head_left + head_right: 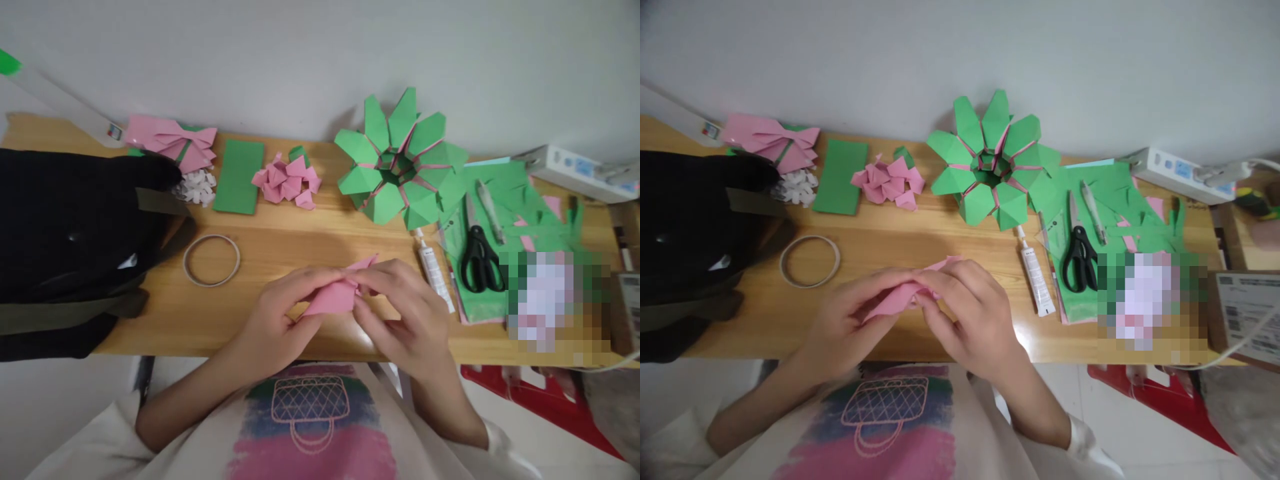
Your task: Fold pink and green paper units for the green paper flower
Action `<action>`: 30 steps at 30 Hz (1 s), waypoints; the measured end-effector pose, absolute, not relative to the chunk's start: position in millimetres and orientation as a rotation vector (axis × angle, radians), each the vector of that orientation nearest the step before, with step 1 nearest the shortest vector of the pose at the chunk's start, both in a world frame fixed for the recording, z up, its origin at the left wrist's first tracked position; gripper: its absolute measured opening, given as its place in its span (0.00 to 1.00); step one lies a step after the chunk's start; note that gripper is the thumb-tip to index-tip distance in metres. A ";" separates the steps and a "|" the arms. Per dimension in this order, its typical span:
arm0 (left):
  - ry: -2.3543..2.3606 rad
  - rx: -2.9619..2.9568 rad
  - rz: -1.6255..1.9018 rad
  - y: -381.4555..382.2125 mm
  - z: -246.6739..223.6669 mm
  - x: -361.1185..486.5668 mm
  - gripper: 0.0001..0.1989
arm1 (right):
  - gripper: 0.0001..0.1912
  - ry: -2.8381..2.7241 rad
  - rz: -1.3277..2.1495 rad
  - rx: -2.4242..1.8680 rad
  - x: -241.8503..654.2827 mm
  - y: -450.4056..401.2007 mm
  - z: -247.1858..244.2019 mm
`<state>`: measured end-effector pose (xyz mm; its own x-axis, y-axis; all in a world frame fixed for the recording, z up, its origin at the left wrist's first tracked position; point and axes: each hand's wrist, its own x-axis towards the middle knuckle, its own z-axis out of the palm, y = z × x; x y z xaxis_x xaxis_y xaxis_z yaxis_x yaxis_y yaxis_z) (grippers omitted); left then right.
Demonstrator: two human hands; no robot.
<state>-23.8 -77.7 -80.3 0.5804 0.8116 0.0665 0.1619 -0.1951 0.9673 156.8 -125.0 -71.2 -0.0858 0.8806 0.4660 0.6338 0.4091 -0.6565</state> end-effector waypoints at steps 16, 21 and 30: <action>0.803 1.787 0.672 -82.3 -73.0 -24.0 0.27 | 0.09 -1.775 0.284 -1.246 153.0 -125.7 -76.7; 0.754 1.864 0.687 -83.2 -74.7 -26.8 0.29 | 0.08 -1.884 0.079 -1.303 152.6 -127.3 -78.1; 0.793 1.907 0.666 -89.1 -74.9 -29.0 0.33 | 0.08 -2.045 -0.115 -1.328 152.9 -127.4 -79.4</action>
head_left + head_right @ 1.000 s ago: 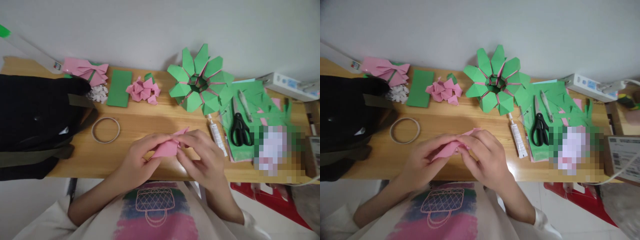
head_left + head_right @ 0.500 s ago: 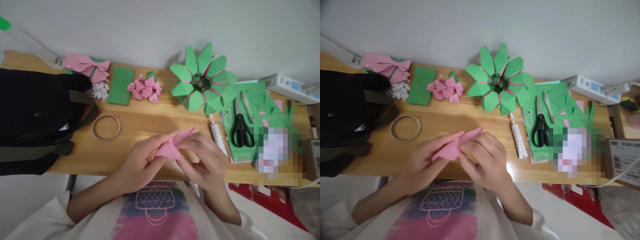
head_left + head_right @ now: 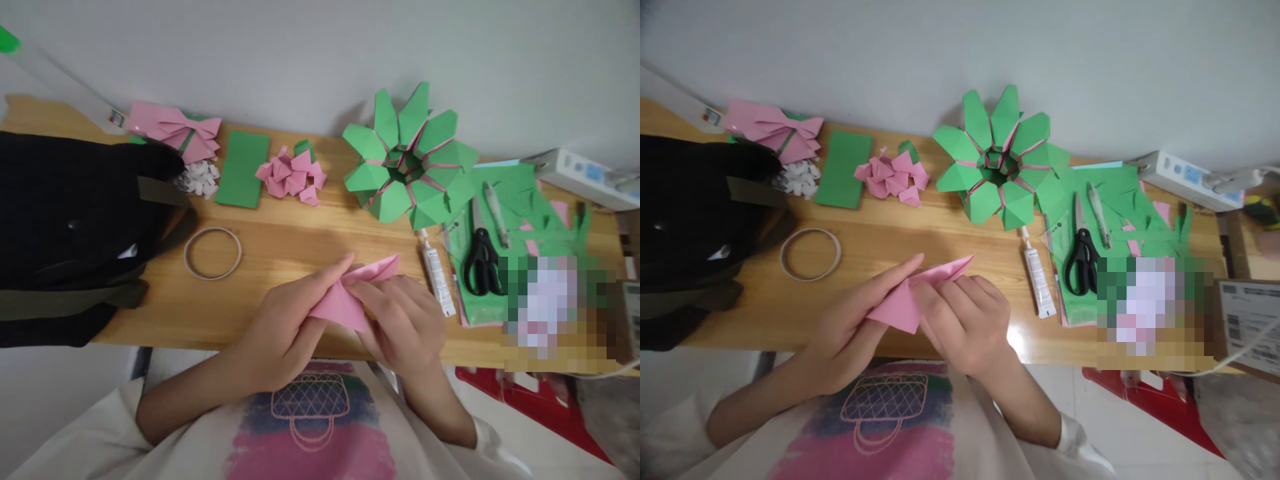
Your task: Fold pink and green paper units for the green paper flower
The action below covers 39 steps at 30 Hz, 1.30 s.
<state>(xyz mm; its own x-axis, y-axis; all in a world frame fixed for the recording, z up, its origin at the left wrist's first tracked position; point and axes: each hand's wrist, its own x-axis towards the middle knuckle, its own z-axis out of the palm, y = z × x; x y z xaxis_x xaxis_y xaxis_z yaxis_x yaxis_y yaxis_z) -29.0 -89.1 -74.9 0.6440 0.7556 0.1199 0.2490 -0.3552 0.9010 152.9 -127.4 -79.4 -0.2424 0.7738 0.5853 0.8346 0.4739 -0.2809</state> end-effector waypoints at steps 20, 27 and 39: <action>0.647 1.877 0.623 -89.3 -67.5 -27.1 0.36 | 0.10 -1.931 -0.049 -1.210 148.6 -133.6 -83.2; 0.665 1.911 0.615 -89.8 -67.9 -26.9 0.38 | 0.10 -1.948 0.036 -1.187 152.6 -130.6 -82.0; 0.610 1.900 0.588 -88.3 -68.7 -26.3 0.37 | 0.11 -1.703 0.337 -1.281 144.8 -131.0 -81.1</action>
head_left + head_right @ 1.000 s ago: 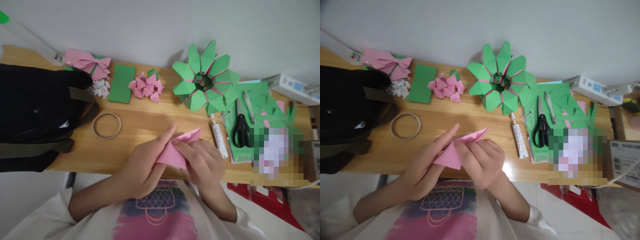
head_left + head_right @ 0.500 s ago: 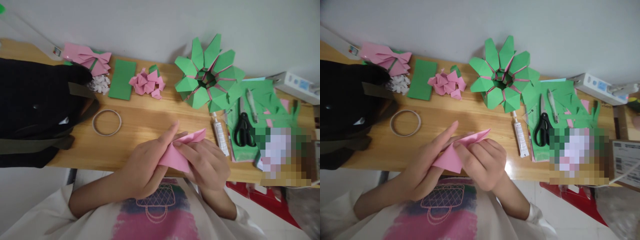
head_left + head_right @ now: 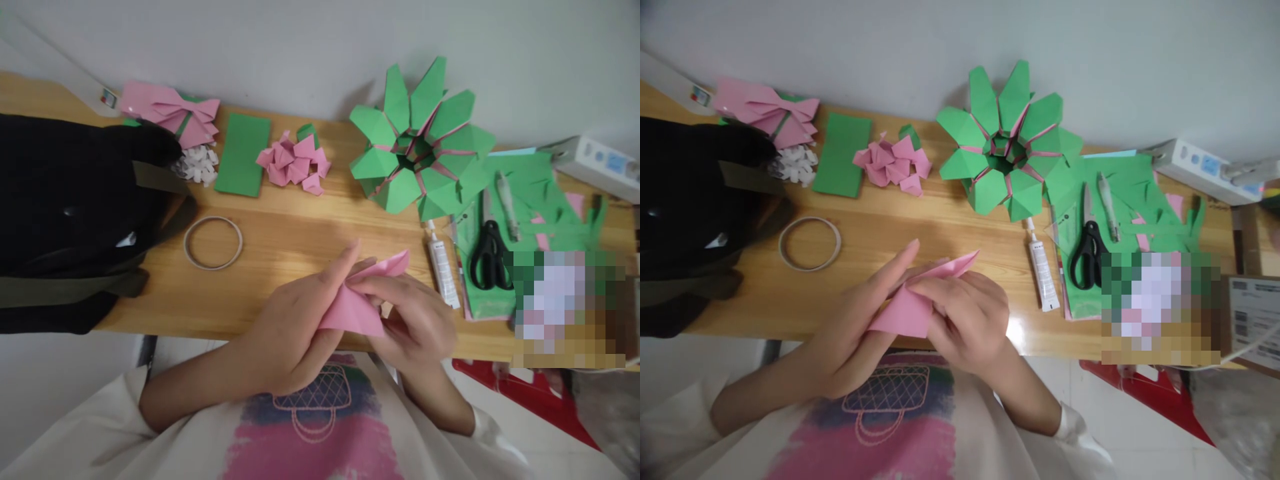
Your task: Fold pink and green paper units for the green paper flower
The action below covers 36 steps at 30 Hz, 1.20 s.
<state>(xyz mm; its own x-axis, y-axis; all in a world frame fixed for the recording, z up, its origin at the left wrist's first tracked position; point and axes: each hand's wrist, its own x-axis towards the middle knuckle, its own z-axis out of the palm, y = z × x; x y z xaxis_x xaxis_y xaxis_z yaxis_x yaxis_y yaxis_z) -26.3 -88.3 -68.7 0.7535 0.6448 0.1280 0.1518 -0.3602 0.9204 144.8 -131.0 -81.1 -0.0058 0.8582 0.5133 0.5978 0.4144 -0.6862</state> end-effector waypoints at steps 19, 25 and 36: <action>0.696 1.986 0.628 -87.9 -77.8 -25.1 0.37 | 0.09 -1.827 0.276 -1.363 141.5 -132.0 -79.2; 0.795 1.872 0.691 -91.3 -87.8 -27.9 0.31 | 0.14 -1.667 0.264 -1.433 136.3 -134.5 -78.6; 0.828 1.765 0.744 -87.4 -78.0 -27.4 0.22 | 0.20 -1.168 0.493 -1.249 142.8 -137.4 -91.8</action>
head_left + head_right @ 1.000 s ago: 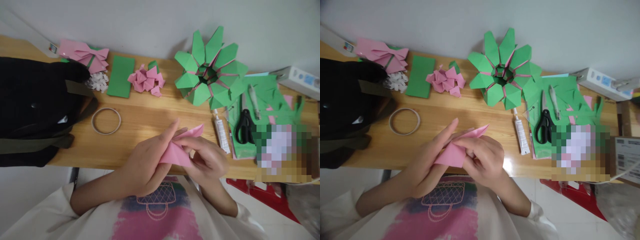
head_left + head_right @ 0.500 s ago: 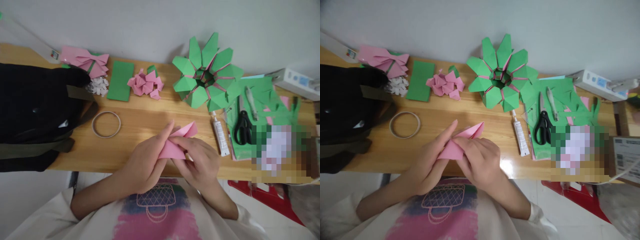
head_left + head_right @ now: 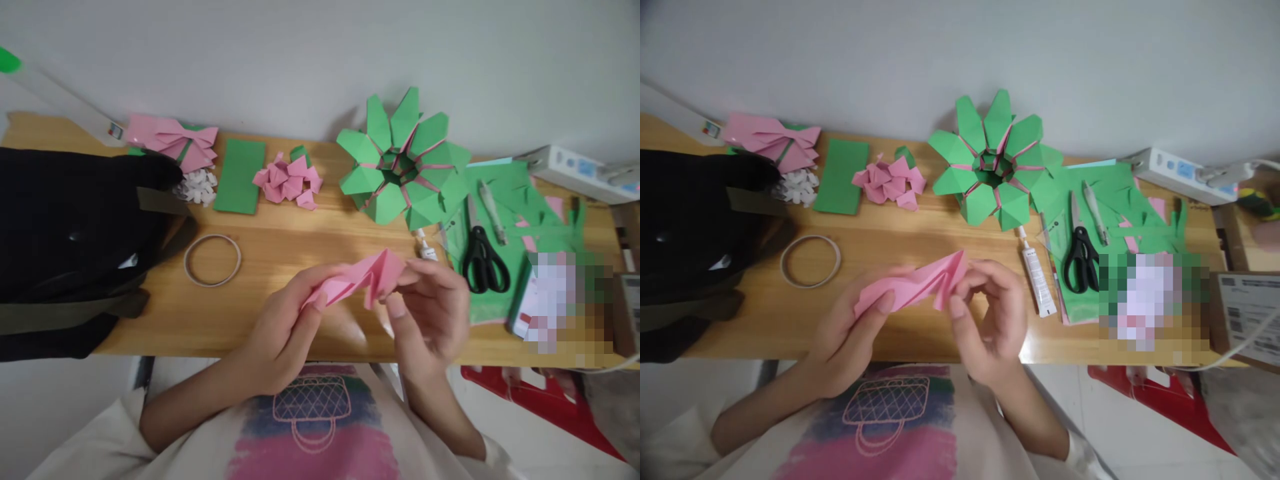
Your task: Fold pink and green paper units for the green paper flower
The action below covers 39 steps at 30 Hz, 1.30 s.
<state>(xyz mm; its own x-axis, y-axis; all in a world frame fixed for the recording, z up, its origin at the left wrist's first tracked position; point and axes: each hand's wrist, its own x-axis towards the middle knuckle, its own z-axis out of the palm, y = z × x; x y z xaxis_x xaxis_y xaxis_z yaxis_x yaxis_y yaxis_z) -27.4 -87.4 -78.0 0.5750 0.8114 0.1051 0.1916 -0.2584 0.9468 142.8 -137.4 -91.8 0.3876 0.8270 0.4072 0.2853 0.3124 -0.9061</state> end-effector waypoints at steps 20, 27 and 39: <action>0.705 1.796 0.771 -89.7 -67.3 -20.5 0.27 | 0.18 -1.428 0.514 -1.149 145.8 -138.4 -84.6; 0.650 1.548 0.763 -96.6 -71.6 -20.8 0.35 | 0.14 -1.435 0.448 -1.282 142.5 -141.9 -79.8; 0.677 1.378 0.679 -91.1 -59.4 -23.1 0.22 | 0.15 -1.396 0.439 -1.309 141.1 -142.1 -83.1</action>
